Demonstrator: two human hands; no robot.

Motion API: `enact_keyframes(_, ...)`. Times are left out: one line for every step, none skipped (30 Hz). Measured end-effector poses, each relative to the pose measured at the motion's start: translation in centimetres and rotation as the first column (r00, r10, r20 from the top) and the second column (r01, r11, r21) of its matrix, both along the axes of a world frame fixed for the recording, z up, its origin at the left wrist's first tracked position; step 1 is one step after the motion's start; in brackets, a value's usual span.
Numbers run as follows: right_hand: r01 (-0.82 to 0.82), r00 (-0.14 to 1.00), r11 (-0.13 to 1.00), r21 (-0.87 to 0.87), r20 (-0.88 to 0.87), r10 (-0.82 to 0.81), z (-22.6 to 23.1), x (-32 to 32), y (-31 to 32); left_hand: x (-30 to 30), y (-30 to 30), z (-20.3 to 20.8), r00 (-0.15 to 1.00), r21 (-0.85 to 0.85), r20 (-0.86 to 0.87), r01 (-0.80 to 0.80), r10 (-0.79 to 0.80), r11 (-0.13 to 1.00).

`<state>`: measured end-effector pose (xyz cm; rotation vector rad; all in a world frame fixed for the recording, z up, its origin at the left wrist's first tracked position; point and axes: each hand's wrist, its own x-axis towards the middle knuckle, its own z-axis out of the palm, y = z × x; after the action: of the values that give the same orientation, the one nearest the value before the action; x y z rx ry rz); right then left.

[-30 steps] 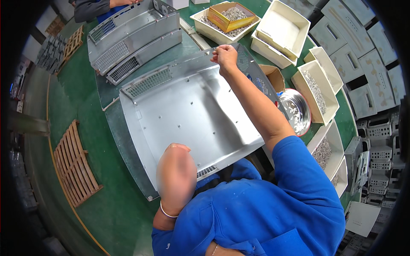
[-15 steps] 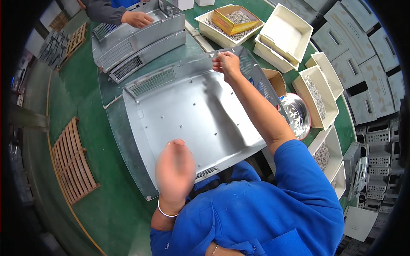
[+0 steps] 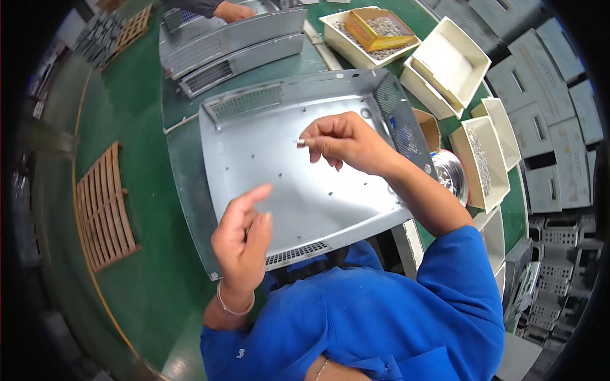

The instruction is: Assembling metal chassis for electronic devices by placing components and driving screws.

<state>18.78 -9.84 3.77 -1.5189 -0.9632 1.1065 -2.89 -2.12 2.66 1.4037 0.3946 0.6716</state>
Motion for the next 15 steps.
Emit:
enact_keyframes(-0.033,0.999,0.999,0.002,0.003,0.033,0.6,-0.8,-0.1,0.6,0.5,0.6,0.998,0.207,-0.048,-0.025,0.036,0.978)
enact_keyframes(-0.064,0.998,0.998,0.006,0.013,0.064,1.2,-1.5,-0.1,1.1,0.9,0.9,0.993,0.407,-0.085,-0.037,0.078,0.913)
enact_keyframes(-0.079,0.997,0.996,0.028,0.025,0.078,1.6,-2.2,0.0,1.4,1.2,1.0,0.990,0.467,-0.111,-0.028,0.090,0.884)
enact_keyframes(-0.105,0.994,0.994,0.040,0.021,0.104,1.6,-2.7,0.1,1.7,1.3,1.1,0.985,0.525,-0.139,-0.014,0.102,0.851)
enact_keyframes(-0.126,0.992,0.991,0.050,0.020,0.126,1.6,-3.0,0.2,2.0,1.4,1.0,0.980,0.578,-0.164,0.004,0.111,0.816)
enact_keyframes(-0.146,0.989,0.987,0.060,0.018,0.145,1.7,-3.2,0.2,2.2,1.5,0.8,0.980,0.634,-0.141,-0.018,0.139,0.773)
enact_keyframes(-0.160,0.987,0.985,0.062,0.003,0.160,1.9,-3.5,0.3,2.4,1.6,0.6,0.980,0.686,-0.118,-0.038,0.163,0.727)
enact_keyframes(-0.156,0.988,0.986,0.055,0.024,0.155,1.9,-3.6,0.3,2.6,1.7,0.4,0.979,0.732,-0.093,-0.055,0.180,0.679)
enact_keyframes(-0.152,0.988,0.987,0.048,0.044,0.149,2.0,-3.6,0.3,2.6,1.8,0.2,0.981,0.766,-0.074,-0.061,0.182,0.639)
enact_keyframes(-0.146,0.988,0.988,0.041,0.065,0.143,2.0,-3.6,0.3,2.6,2.1,0.1,0.982,0.798,-0.054,-0.067,0.182,0.599)
enact_keyframes(-0.137,0.988,0.989,0.049,0.084,0.133,1.7,-3.5,0.3,2.7,2.2,0.1,0.983,0.828,-0.034,-0.073,0.181,0.555)
enact_keyframes(-0.128,0.987,0.990,0.057,0.104,0.122,1.3,-3.3,0.3,2.7,2.2,0.1,0.984,0.831,-0.037,-0.068,0.177,0.552)
enact_keyframes(-0.120,0.986,0.991,0.066,0.125,0.111,1.0,-3.3,0.3,2.8,2.2,0.1,0.984,0.834,-0.039,-0.063,0.173,0.548)
enact_keyframes(-0.123,0.985,0.991,0.050,0.131,0.115,0.9,-3.2,0.2,2.9,2.2,0.0,0.985,0.836,-0.042,-0.059,0.170,0.545)
enact_keyframes(-0.125,0.983,0.992,0.034,0.138,0.120,0.9,-3.2,0.2,3.1,2.2,0.1,0.985,0.844,-0.048,-0.048,0.165,0.535)
